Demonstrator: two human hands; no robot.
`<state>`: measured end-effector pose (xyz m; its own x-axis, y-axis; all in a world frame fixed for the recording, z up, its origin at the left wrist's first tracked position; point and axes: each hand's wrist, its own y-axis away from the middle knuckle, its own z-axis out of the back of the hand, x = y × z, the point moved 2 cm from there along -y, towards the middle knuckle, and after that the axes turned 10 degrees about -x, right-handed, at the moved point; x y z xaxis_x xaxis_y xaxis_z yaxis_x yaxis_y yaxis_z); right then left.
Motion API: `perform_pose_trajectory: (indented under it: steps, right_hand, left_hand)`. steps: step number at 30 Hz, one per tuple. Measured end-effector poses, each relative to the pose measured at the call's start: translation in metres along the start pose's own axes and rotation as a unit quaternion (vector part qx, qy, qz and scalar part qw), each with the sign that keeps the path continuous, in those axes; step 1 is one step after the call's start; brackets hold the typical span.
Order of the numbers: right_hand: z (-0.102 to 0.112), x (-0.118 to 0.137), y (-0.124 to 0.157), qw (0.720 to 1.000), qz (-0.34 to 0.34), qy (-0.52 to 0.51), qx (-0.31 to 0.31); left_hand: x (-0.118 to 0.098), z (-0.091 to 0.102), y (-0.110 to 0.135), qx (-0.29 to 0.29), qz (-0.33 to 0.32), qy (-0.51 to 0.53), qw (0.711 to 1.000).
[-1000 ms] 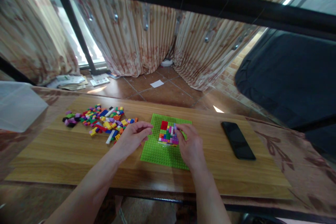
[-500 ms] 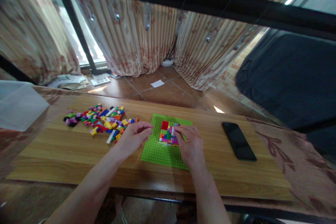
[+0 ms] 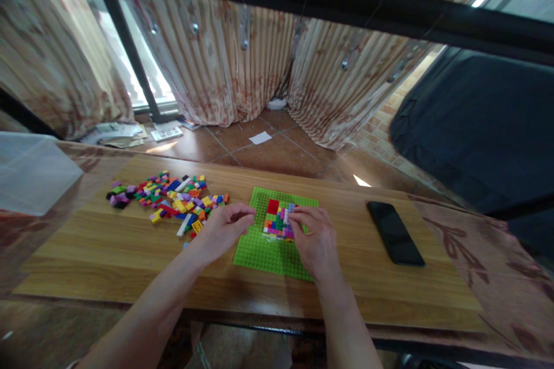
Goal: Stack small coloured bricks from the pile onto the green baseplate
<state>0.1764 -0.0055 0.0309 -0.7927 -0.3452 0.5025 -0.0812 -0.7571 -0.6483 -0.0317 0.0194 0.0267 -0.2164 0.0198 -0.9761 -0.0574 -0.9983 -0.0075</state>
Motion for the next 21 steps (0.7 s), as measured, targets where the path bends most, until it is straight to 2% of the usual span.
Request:
perform_pose_trajectory:
  steps: [4,8,10,12,16,21]
  right_hand:
    - [0.003,-0.003,-0.001,0.998,-0.055,-0.022,-0.013]
    - [0.0,-0.013,0.001,0.976,-0.2,-0.051,-0.068]
    - [-0.007,-0.018,0.004,0.959,-0.266,-0.059,-0.073]
    - [-0.016,-0.02,0.006,0.948,-0.304,-0.064,-0.063]
    - [-0.03,-0.019,0.008,0.94,-0.33,-0.078,-0.04]
    - [-0.033,-0.013,0.007,0.946,-0.313,-0.079,-0.027]
  left_hand:
    - [0.0,0.0,0.0,-0.003,-0.01,-0.009,1.0]
    - [-0.001,0.001,0.001,0.002,-0.012,-0.016,1.0]
    - [-0.001,0.001,0.001,0.003,-0.011,-0.024,1.0]
    - [-0.002,0.001,0.001,0.002,-0.011,-0.03,0.999]
    - [-0.005,0.001,0.002,0.001,-0.018,-0.032,0.999]
    - [-0.005,0.001,0.002,0.002,-0.025,-0.033,0.999]
